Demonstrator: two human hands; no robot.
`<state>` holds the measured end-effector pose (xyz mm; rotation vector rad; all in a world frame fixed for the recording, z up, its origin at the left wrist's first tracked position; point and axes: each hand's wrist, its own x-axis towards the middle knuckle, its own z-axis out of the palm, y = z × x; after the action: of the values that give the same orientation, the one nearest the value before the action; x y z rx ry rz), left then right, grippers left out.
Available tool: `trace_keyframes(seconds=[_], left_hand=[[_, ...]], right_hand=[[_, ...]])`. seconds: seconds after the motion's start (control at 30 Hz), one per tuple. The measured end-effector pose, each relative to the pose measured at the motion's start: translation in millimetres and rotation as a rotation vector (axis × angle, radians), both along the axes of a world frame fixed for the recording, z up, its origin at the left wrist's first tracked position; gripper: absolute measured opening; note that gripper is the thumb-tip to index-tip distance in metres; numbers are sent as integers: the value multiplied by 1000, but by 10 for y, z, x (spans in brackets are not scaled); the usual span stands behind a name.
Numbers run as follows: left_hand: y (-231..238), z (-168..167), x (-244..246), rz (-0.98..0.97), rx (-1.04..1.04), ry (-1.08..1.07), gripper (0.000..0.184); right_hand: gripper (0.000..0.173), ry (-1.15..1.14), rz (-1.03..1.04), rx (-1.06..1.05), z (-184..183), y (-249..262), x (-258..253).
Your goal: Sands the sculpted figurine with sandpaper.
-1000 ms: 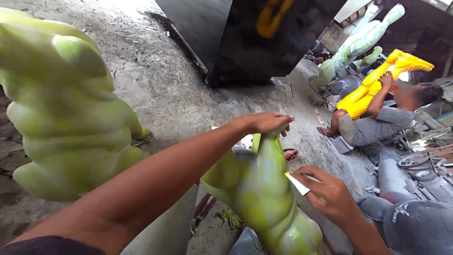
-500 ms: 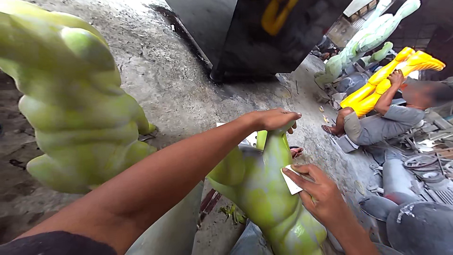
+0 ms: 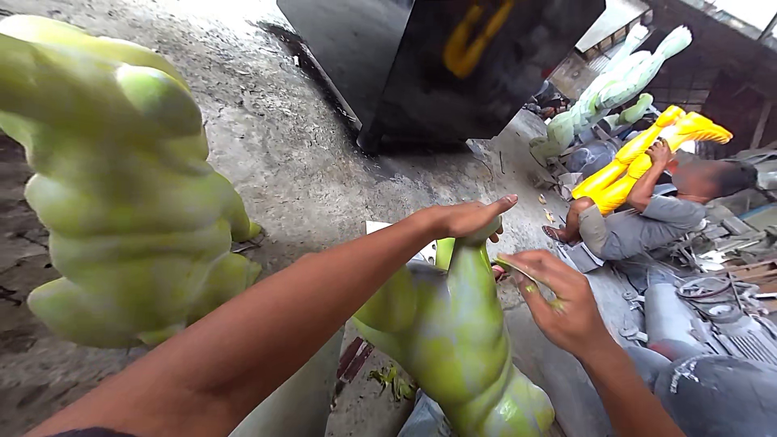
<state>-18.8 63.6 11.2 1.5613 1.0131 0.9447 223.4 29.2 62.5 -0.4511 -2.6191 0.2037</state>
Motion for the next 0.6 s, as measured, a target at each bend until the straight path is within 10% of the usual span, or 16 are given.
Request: trace_keyframes(seconds=[0.6], left_hand=[[-104,24,-54,-50,10,-93,101]], right_hand=[[36,-214,-23,283,-230,242,379]])
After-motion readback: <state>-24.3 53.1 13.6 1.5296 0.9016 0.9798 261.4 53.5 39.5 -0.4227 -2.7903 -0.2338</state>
